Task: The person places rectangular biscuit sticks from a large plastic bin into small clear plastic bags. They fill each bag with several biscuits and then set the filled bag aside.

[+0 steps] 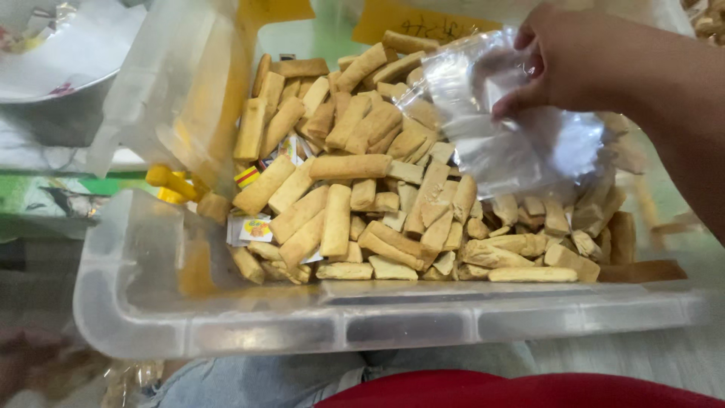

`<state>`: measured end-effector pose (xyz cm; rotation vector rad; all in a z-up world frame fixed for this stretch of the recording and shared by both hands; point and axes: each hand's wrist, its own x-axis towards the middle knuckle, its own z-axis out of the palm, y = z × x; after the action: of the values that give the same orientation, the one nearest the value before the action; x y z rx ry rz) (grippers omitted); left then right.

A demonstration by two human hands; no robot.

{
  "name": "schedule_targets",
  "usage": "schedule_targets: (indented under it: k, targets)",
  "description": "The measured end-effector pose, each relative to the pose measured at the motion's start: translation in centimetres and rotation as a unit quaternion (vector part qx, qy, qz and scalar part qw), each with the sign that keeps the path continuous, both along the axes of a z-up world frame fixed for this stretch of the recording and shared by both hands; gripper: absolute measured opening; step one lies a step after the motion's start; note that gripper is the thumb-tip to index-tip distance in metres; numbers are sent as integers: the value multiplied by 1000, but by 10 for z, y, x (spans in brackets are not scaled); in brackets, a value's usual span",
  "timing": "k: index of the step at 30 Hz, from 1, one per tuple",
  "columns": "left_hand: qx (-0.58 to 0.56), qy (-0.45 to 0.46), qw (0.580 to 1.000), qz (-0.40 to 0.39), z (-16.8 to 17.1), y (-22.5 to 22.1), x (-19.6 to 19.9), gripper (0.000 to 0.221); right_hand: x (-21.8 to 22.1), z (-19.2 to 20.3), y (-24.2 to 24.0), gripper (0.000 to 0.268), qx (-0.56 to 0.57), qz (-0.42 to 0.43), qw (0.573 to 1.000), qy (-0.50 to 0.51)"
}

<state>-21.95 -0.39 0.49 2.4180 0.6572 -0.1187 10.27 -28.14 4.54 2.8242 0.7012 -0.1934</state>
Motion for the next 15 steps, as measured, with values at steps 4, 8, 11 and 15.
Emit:
schedule_targets:
  k: [4, 8, 11, 15]
  targets:
    - [-30, -43, 999, -6, 2, -4, 10, 34, 19, -8, -14, 65, 28, 4, 1000, -14]
    - [-86, -113, 989, -42, 22, -19, 56, 33, 46, -15, -36, 33, 110, 29, 993, -33]
    - [-150, -167, 972, -65, 24, -28, 104, 33, 51, -16, -40, 21, 155, 42, 984, -72]
    - [-240, -201, 945, -95, 30, -37, 163, 32, 33, -7, -38, 16, 210, 142, 961, -110]
